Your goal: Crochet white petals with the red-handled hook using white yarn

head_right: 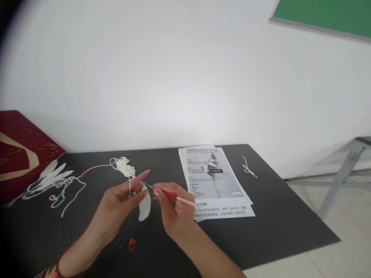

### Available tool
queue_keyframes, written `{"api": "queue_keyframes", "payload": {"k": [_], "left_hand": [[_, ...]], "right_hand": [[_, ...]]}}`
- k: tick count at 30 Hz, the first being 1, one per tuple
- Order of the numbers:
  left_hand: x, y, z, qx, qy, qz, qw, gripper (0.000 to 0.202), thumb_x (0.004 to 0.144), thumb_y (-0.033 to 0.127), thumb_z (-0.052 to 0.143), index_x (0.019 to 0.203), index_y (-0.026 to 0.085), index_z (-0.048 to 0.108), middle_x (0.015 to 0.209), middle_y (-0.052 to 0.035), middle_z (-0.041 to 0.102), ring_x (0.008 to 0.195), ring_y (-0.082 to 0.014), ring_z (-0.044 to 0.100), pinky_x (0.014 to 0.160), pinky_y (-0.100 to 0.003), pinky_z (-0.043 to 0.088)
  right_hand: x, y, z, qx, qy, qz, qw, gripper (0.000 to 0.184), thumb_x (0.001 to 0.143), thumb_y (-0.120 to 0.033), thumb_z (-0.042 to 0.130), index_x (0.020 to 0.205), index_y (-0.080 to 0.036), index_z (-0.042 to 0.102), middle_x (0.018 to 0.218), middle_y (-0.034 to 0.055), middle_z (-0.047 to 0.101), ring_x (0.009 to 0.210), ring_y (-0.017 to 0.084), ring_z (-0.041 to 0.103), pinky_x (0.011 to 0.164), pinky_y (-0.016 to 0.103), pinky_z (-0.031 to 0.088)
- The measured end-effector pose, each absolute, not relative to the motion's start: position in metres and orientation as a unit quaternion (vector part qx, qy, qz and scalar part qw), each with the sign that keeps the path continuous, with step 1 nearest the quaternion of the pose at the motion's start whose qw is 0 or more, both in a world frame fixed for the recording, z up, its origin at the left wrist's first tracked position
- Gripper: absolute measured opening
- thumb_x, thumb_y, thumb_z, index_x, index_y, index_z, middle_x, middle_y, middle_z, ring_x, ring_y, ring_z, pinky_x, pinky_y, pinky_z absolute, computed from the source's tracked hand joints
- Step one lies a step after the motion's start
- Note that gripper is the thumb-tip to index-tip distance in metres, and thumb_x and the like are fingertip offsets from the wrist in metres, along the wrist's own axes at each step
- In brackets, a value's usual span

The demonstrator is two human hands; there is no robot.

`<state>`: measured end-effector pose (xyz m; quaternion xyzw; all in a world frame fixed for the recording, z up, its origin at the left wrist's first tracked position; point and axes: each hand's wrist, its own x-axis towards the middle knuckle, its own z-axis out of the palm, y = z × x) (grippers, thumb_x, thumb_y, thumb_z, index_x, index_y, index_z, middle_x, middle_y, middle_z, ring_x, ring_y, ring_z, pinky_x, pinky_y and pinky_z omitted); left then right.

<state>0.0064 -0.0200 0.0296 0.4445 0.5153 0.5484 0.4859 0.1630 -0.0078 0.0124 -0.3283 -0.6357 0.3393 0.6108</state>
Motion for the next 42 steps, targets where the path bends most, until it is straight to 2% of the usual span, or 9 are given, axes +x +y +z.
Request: {"api": "queue_keyframes", "payload": {"k": [3, 6, 11, 18, 21, 26, 29, 34, 42], "left_hand": [[0.008, -0.022, 0.03, 0.353, 0.449, 0.58, 0.581, 0.048, 0.073, 0.018, 0.076, 0.119, 0.028, 0.068, 0.069, 0.0056, 0.055, 0.067, -0.0099, 0.048, 0.071, -0.023, 0.04], [0.009, -0.025, 0.035, 0.275, 0.368, 0.596, 0.658, 0.052, 0.073, 0.015, 0.075, 0.123, 0.024, 0.065, 0.071, 0.0049, 0.052, 0.066, -0.0088, 0.05, 0.068, -0.021, 0.043], [0.015, -0.03, 0.042, 0.209, 0.288, 0.626, 0.694, 0.056, 0.073, 0.009, 0.071, 0.126, 0.025, 0.062, 0.072, 0.0035, 0.053, 0.071, -0.0108, 0.055, 0.07, -0.022, 0.047], [0.028, -0.035, 0.046, 0.156, 0.242, 0.64, 0.713, 0.06, 0.072, 0.008, 0.07, 0.128, 0.029, 0.06, 0.078, 0.0011, 0.059, 0.075, -0.013, 0.058, 0.068, -0.023, 0.048], [0.026, -0.033, 0.048, 0.172, 0.228, 0.627, 0.724, 0.06, 0.069, 0.008, 0.073, 0.126, 0.024, 0.062, 0.078, 0.0006, 0.06, 0.077, -0.0134, 0.058, 0.073, -0.024, 0.048], [0.005, -0.023, 0.048, 0.31, 0.286, 0.563, 0.711, 0.048, 0.068, 0.01, 0.077, 0.115, 0.018, 0.071, 0.073, -0.0003, 0.061, 0.07, -0.0119, 0.055, 0.073, -0.024, 0.045], [-0.009, -0.017, 0.048, 0.37, 0.323, 0.513, 0.704, 0.046, 0.067, 0.012, 0.079, 0.112, 0.019, 0.073, 0.075, -0.0007, 0.062, 0.069, -0.0117, 0.053, 0.07, -0.024, 0.043], [-0.018, -0.009, 0.05, 0.404, 0.33, 0.459, 0.719, 0.048, 0.065, 0.018, 0.082, 0.112, 0.02, 0.073, 0.074, -0.0011, 0.061, 0.066, -0.0112, 0.051, 0.064, -0.024, 0.039], [-0.021, -0.009, 0.05, 0.403, 0.288, 0.463, 0.735, 0.053, 0.06, 0.018, 0.084, 0.112, 0.017, 0.073, 0.068, -0.0008, 0.054, 0.063, -0.0123, 0.046, 0.057, -0.024, 0.035]], "right_hand": [[0.166, -0.01, 0.006, -0.219, -0.787, 0.117, 0.565, 0.039, 0.084, -0.005, 0.055, 0.12, -0.017, 0.063, 0.097, 0.0129, 0.073, 0.083, 0.022, 0.068, 0.071, 0.034, 0.059], [0.168, -0.008, 0.003, -0.172, -0.812, 0.061, 0.555, 0.044, 0.085, -0.004, 0.052, 0.128, -0.014, 0.057, 0.1, 0.0157, 0.071, 0.088, 0.023, 0.067, 0.073, 0.036, 0.059], [0.167, -0.007, 0.002, -0.199, -0.745, 0.151, 0.619, 0.048, 0.084, 0.0, 0.055, 0.124, -0.026, 0.062, 0.099, 0.0095, 0.072, 0.084, 0.019, 0.068, 0.065, 0.03, 0.059], [0.171, -0.012, 0.004, -0.194, -0.746, 0.203, 0.604, 0.056, 0.079, -0.004, 0.062, 0.125, -0.035, 0.06, 0.102, 0.0082, 0.075, 0.087, 0.025, 0.071, 0.071, 0.039, 0.059], [0.169, -0.014, 0.009, -0.205, -0.708, 0.253, 0.627, 0.049, 0.08, -0.004, 0.062, 0.117, -0.035, 0.067, 0.099, 0.0078, 0.075, 0.083, 0.025, 0.07, 0.067, 0.038, 0.058], [0.161, -0.013, 0.014, -0.233, -0.527, 0.497, 0.649, 0.016, 0.084, -0.018, 0.067, 0.091, -0.028, 0.077, 0.085, 0.0052, 0.073, 0.069, 0.019, 0.068, 0.057, 0.03, 0.058], [0.159, -0.009, 0.016, -0.228, -0.437, 0.6, 0.63, 0.006, 0.08, -0.026, 0.072, 0.083, -0.024, 0.077, 0.077, 0.0032, 0.071, 0.063, 0.015, 0.067, 0.051, 0.025, 0.058], [0.164, -0.004, 0.023, -0.223, -0.398, 0.636, 0.622, 0.011, 0.076, -0.03, 0.077, 0.079, -0.02, 0.076, 0.069, 0.0024, 0.071, 0.056, 0.013, 0.066, 0.048, 0.022, 0.058], [0.173, 0.0, 0.029, -0.199, -0.41, 0.634, 0.625, 0.011, 0.077, -0.031, 0.075, 0.078, -0.02, 0.075, 0.067, 0.0021, 0.068, 0.052, 0.013, 0.063, 0.044, 0.023, 0.056]]}}
